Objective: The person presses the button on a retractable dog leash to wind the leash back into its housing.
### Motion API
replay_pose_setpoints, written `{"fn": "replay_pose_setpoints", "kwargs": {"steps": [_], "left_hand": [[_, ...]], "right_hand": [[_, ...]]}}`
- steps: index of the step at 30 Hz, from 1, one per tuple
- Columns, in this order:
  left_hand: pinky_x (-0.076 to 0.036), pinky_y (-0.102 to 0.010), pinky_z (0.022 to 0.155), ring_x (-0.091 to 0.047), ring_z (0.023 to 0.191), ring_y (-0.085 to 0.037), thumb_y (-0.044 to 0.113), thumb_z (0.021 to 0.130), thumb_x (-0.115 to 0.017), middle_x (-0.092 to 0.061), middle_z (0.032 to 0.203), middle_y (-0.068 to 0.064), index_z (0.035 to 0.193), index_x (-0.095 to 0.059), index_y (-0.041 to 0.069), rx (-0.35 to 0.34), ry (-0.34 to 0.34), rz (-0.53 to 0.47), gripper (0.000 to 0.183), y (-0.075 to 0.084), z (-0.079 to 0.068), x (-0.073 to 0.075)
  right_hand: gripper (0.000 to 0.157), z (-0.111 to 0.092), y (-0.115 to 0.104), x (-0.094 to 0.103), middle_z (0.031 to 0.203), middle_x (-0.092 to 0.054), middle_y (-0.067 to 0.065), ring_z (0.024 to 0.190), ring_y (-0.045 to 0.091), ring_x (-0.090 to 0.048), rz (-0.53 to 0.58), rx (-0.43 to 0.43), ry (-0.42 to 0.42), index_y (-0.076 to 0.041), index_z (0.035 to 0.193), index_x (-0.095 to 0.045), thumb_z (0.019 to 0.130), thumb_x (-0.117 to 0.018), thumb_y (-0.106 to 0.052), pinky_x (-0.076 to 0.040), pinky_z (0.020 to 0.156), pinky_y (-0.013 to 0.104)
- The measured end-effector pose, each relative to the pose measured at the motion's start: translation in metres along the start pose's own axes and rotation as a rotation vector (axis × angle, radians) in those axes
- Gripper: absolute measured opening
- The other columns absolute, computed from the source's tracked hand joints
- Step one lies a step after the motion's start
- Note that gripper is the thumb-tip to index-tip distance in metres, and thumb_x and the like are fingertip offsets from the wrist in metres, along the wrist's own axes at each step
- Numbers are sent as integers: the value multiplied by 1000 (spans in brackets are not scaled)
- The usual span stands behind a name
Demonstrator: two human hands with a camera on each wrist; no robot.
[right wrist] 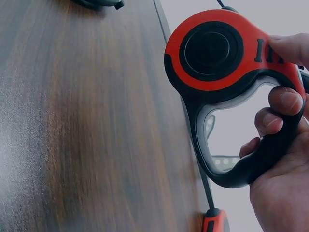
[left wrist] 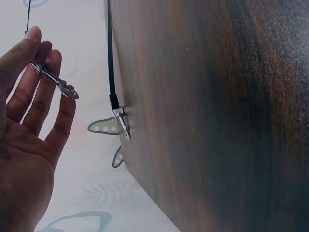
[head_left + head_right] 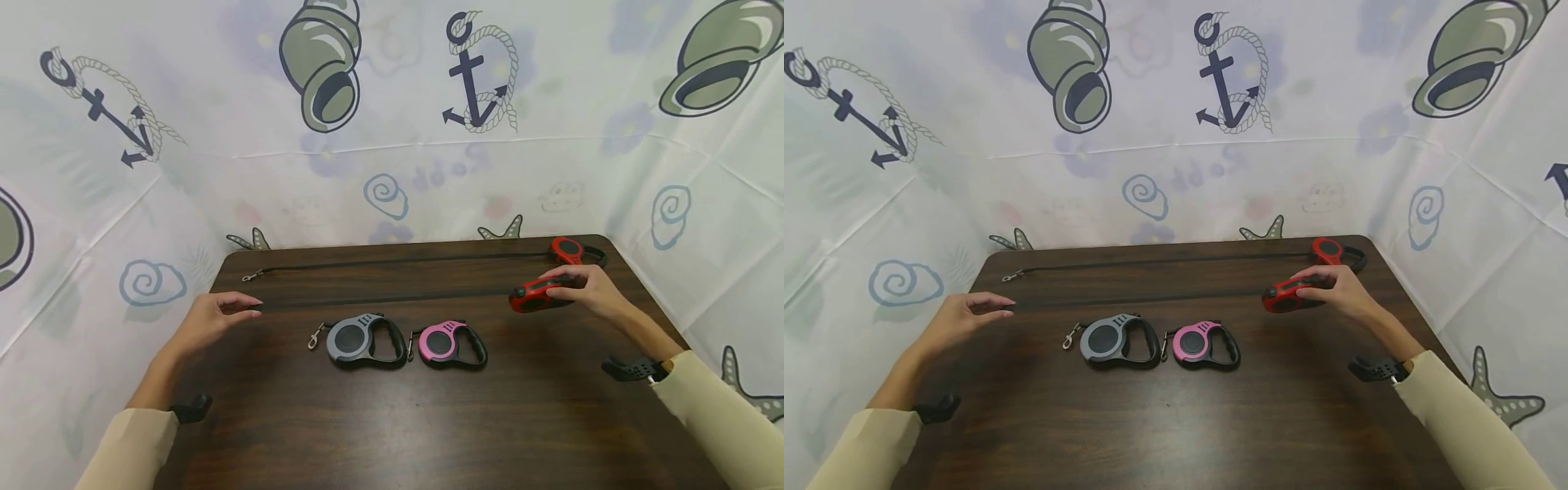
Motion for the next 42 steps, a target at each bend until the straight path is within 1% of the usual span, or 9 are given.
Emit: {"fn": "replay_pose_setpoints", "kwargs": {"steps": [5,10,14,18,24,27,32,35,42], "left_hand": [[-54,-15,71,-73,88,-2,10,90,-86,-81,102,-9,111,-81,6,-16,1,9,22,2,-1,-2],[-54,-14,72,-72,90,2,12,90,-86,-81,103,-9,109,-82,8,-40,9,15,20,8,2,-4],[-54,-16,70,-72,88,1,9,89,-87,-81,101,-9,108,-82,6,-53,12,1,20,14,3,-6],[-54,-17,69,-73,87,-1,9,88,-87,-81,100,-9,107,-82,5,-56,10,-17,20,17,4,-9],[-56,-17,71,-74,87,-2,12,89,-87,-81,99,-6,105,-82,11,-68,4,-17,17,20,7,-14],[-57,-18,70,-74,85,-3,8,88,-87,-81,98,-7,105,-82,8,-74,0,-30,17,22,8,-15],[-57,-17,71,-74,85,-4,5,88,-86,-81,98,-10,106,-82,3,-99,-4,-63,18,31,7,-17],[-57,-17,72,-74,86,-4,5,89,-85,-81,100,-11,107,-82,4,-104,-7,-75,19,34,7,-19],[-58,-17,74,-75,87,-5,4,88,-86,-81,99,-8,107,-81,2,-77,-12,-84,20,35,8,-24]], "right_hand": [[28,1,-2,-4,87,-77,-3,68,27,-62,9,9,-11,3,123,-73,96,-76,-5,-56,66,33],[28,2,-4,-8,90,-77,1,68,23,-61,36,29,-22,3,123,-73,96,-76,-3,-55,65,30],[29,4,-6,-14,97,-78,-2,72,23,-66,59,45,-40,3,124,-73,95,-76,-2,-56,66,29],[30,7,-9,-19,99,-77,-4,74,26,-68,75,55,-59,2,125,-73,96,-75,-1,-57,66,30],[30,11,-15,-27,103,-78,-3,78,28,-71,109,61,-84,3,126,-72,96,-75,-1,-58,68,31],[30,14,-17,-32,105,-78,-2,80,27,-72,120,64,-95,3,127,-72,97,-74,-1,-60,70,34],[30,18,-20,-38,104,-78,-1,77,28,-69,120,72,-102,2,126,-72,96,-75,-2,-58,68,31],[30,20,-22,-40,104,-78,-1,77,26,-69,125,77,-98,3,126,-72,96,-75,-1,-58,67,31],[30,25,-25,-47,106,-77,-3,80,20,-71,137,74,-87,3,125,-73,95,-76,-2,-60,68,35]]}}
Point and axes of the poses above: each hand's wrist, its own z-axis towards the middle knuckle, its own x-axis out of the back of the hand, y = z × x, the point moved 9 cm from there along z, towards the middle knuckle
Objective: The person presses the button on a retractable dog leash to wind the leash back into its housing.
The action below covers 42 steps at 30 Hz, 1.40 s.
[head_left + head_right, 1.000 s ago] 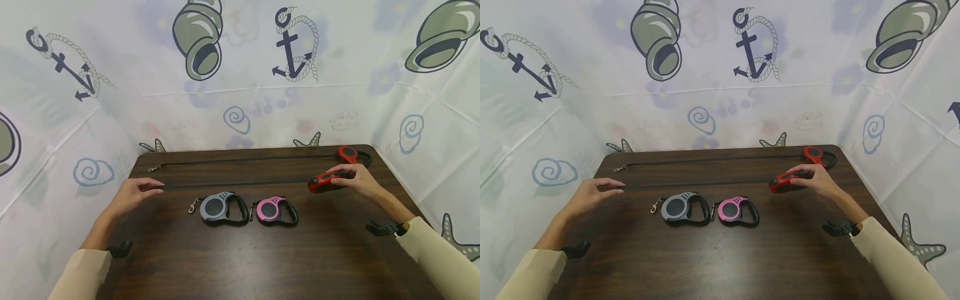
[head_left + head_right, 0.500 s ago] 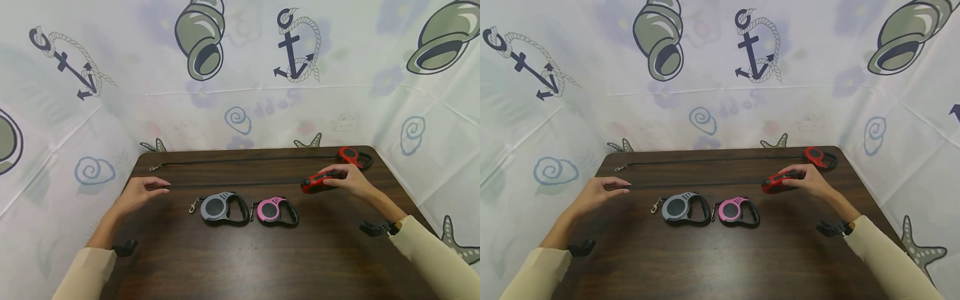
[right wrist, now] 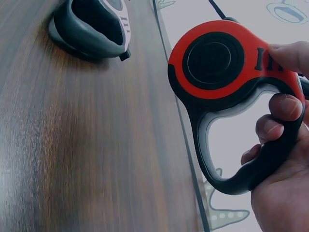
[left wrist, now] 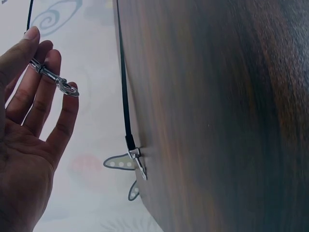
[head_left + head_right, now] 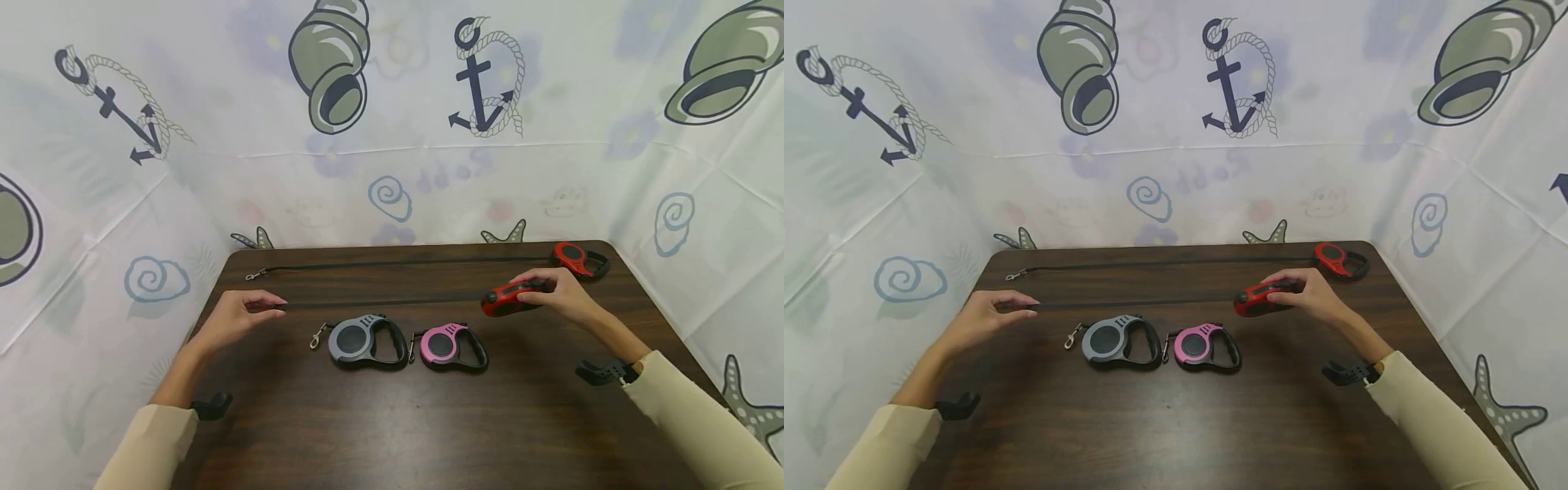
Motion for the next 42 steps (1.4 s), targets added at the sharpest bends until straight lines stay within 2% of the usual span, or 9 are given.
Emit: {"fn": "replay_pose_setpoints", "kwargs": {"steps": [11,16,20,27,33,42], "left_hand": [[-57,-19,73,-74,85,-9,10,88,-87,-81,97,-4,106,-82,6,5,10,37,19,5,3,-6],[-58,-20,73,-74,84,-10,11,89,-87,-81,96,-2,107,-82,5,34,13,71,20,6,4,-7],[-58,-20,73,-74,84,-12,12,89,-87,-80,96,0,105,-83,10,39,21,82,17,8,5,-9],[-57,-20,73,-72,82,-14,13,89,-87,-80,97,-3,107,-82,7,37,28,63,19,13,6,-16],[-57,-20,74,-71,83,-13,14,90,-87,-80,97,-3,105,-82,11,42,34,50,16,18,9,-21],[-57,-22,73,-72,83,-15,15,90,-87,-80,94,-1,107,-82,6,39,15,15,19,24,16,-34]], "right_hand": [[30,5,-1,-9,108,-77,-1,81,16,-69,-13,-9,6,-1,125,-74,96,-77,-6,-60,70,38],[28,5,-2,-14,108,-77,1,81,16,-69,12,5,16,1,123,-74,96,-76,-4,-59,69,36],[27,6,-3,-18,108,-77,2,80,15,-67,23,9,20,2,123,-74,96,-76,-4,-58,68,34],[28,9,-3,-26,110,-77,4,84,15,-69,58,1,17,3,124,-73,96,-75,-4,-58,71,30],[29,11,-5,-31,109,-78,0,86,15,-70,89,-2,24,3,124,-73,96,-76,-4,-59,73,32],[30,13,-9,-44,109,-78,3,88,15,-70,138,-8,18,4,125,-73,97,-76,-5,-60,76,31]]}}
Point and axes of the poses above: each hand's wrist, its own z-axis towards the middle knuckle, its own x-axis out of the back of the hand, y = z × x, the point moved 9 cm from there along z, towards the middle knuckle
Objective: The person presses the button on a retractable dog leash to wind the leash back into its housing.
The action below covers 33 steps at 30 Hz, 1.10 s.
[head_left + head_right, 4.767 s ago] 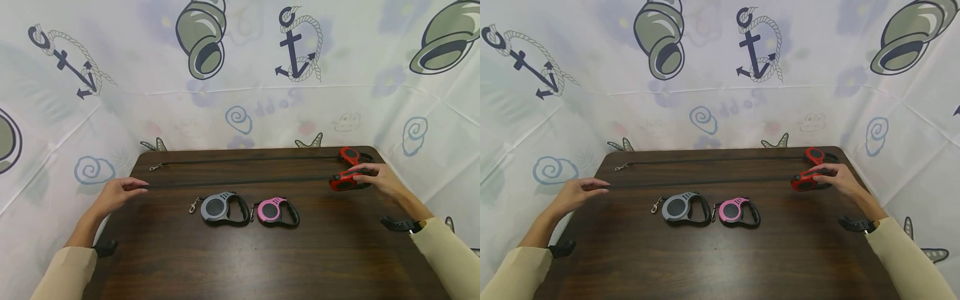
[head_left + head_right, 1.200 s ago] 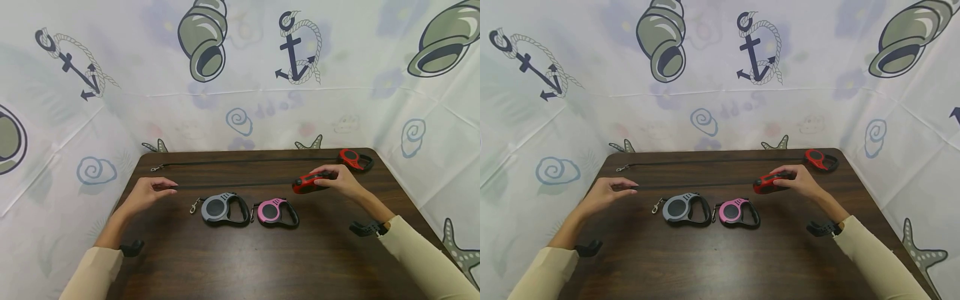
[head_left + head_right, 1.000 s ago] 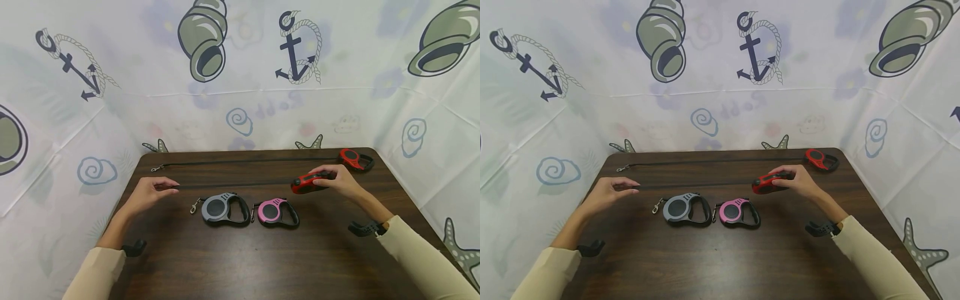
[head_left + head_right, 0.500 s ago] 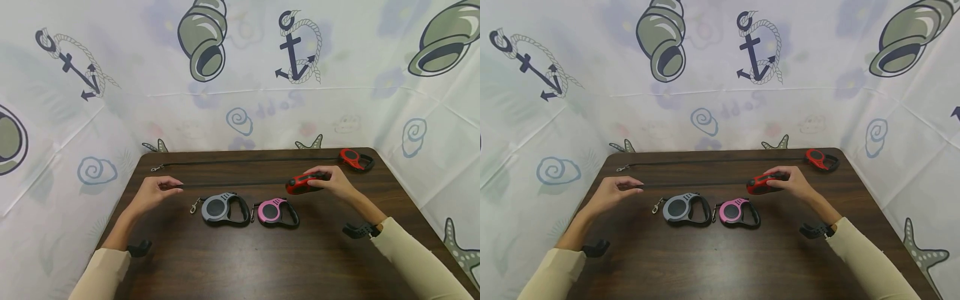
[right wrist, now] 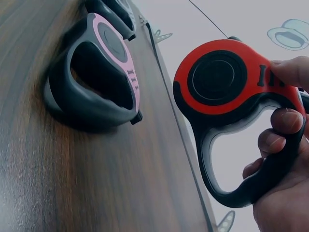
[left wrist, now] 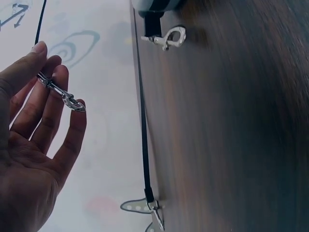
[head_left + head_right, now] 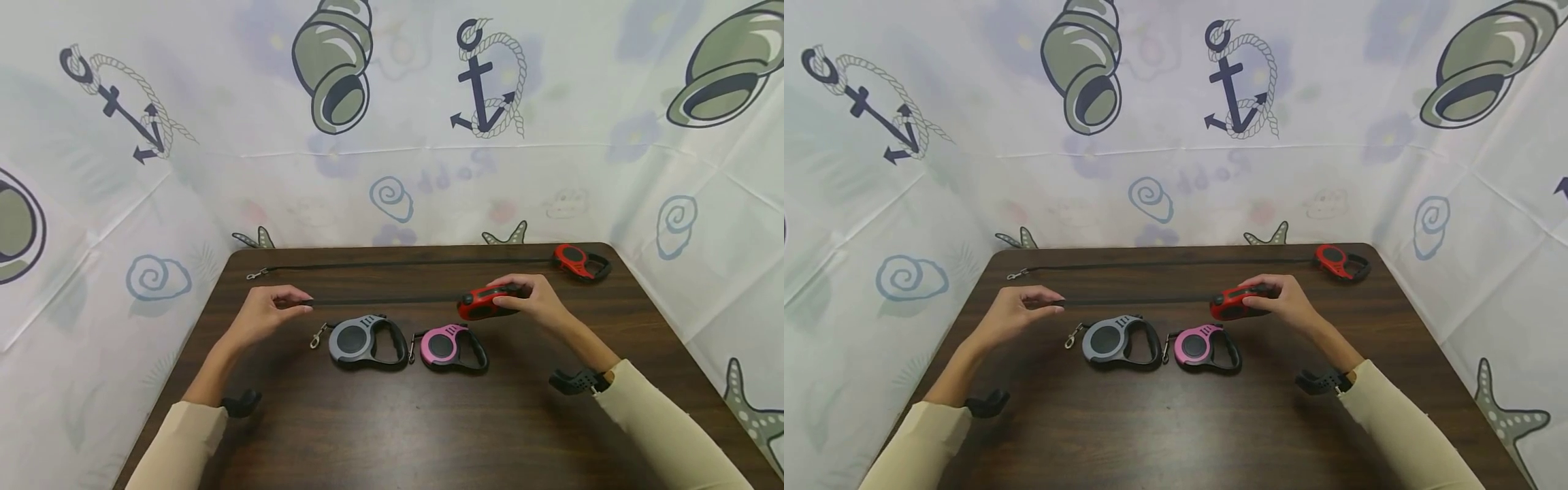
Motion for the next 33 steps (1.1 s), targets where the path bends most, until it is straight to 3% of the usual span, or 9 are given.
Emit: {"fn": "replay_pose_setpoints", "kwargs": {"steps": [11,18,24,33], "left_hand": [[-58,-24,74,-73,85,-16,16,90,-87,-79,96,0,107,-82,9,-8,-10,-36,19,13,7,-16],[-59,-25,74,-74,85,-15,15,90,-86,-79,95,2,107,-82,9,-32,-14,-46,19,24,11,-28],[-60,-26,72,-74,83,-15,14,90,-86,-79,95,1,107,-82,8,-36,-19,-61,19,31,11,-39],[-58,-29,71,-73,82,-15,20,91,-86,-79,96,3,107,-82,13,-20,-20,-82,17,41,12,-53]], "right_hand": [[29,7,-3,-15,116,-76,7,91,18,-68,11,-5,11,1,124,-74,96,-77,-7,-59,75,32],[28,10,-7,-30,113,-77,6,90,19,-69,36,-5,5,-2,123,-75,96,-78,-9,-61,77,39],[28,14,-9,-42,113,-77,8,90,19,-71,82,13,-7,1,123,-74,96,-77,-6,-62,77,36],[29,19,-13,-53,118,-74,17,90,20,-70,81,18,-5,1,124,-74,96,-77,-6,-63,78,41]]}}
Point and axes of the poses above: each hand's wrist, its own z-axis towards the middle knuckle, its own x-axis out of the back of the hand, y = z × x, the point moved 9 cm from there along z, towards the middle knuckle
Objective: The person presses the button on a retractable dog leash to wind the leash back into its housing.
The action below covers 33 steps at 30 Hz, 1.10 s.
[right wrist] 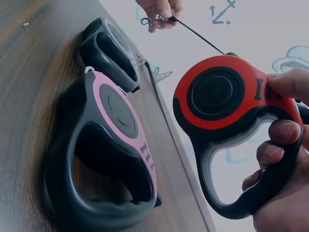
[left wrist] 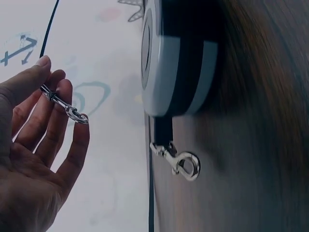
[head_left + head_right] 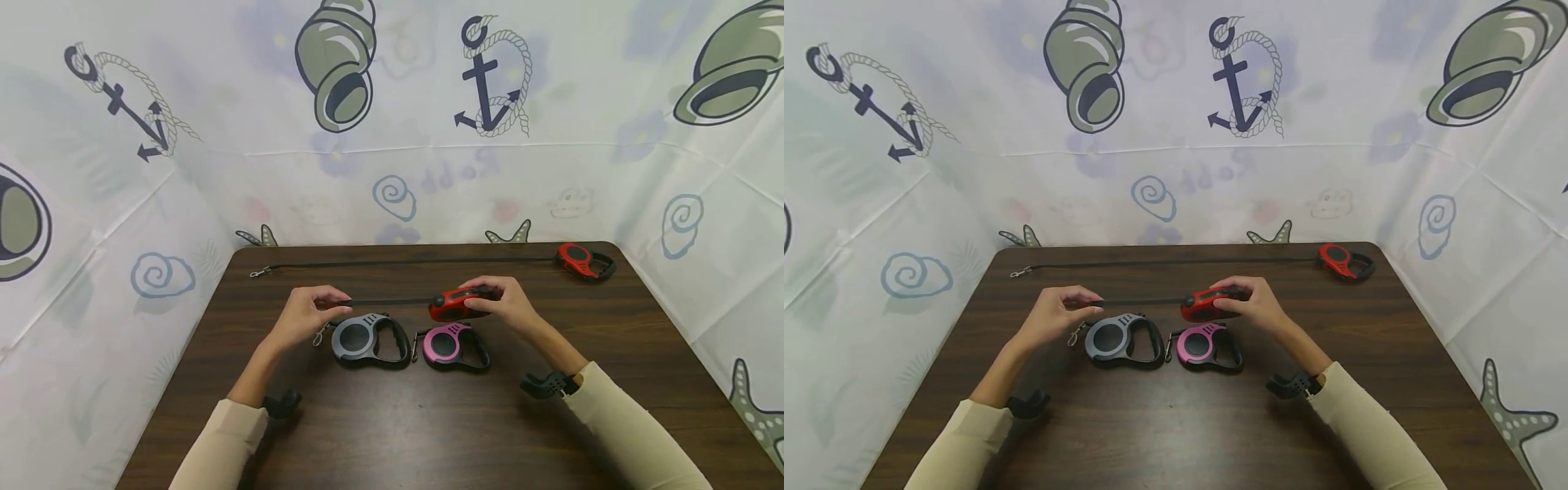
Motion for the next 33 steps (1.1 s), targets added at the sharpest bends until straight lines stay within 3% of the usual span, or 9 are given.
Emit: {"fn": "replay_pose_setpoints", "kwargs": {"steps": [5,12,19,23,33], "left_hand": [[-59,-29,72,-74,84,-14,20,91,-87,-79,96,4,106,-82,17,-3,-4,-18,16,3,4,-7],[-61,-30,76,-74,88,-13,23,92,-86,-79,97,5,106,-82,19,-34,-11,-55,15,12,9,-18],[-60,-30,73,-75,85,-15,20,92,-86,-79,95,7,105,-82,20,-60,-22,-70,14,22,18,-34],[-59,-30,70,-75,82,-18,18,92,-86,-79,94,5,105,-82,17,-76,-28,-95,14,31,23,-43],[-59,-28,70,-73,80,-13,17,92,-85,-79,94,1,106,-82,8,-107,-23,-86,17,43,32,-60]], "right_hand": [[29,2,0,-6,120,-73,21,92,20,-71,1,3,3,1,124,-74,96,-76,-6,-63,80,40],[29,5,-2,-15,120,-74,21,92,26,-72,37,-11,6,1,124,-74,96,-76,-6,-63,81,49],[28,8,0,-21,118,-75,19,87,23,-68,12,-17,18,-2,123,-76,95,-78,-8,-62,77,45],[29,10,0,-24,119,-75,19,88,22,-68,15,-18,19,-3,124,-76,96,-77,-9,-62,78,44],[30,15,0,-32,118,-75,21,91,23,-70,36,-8,19,0,125,-74,96,-77,-8,-61,80,35]]}}
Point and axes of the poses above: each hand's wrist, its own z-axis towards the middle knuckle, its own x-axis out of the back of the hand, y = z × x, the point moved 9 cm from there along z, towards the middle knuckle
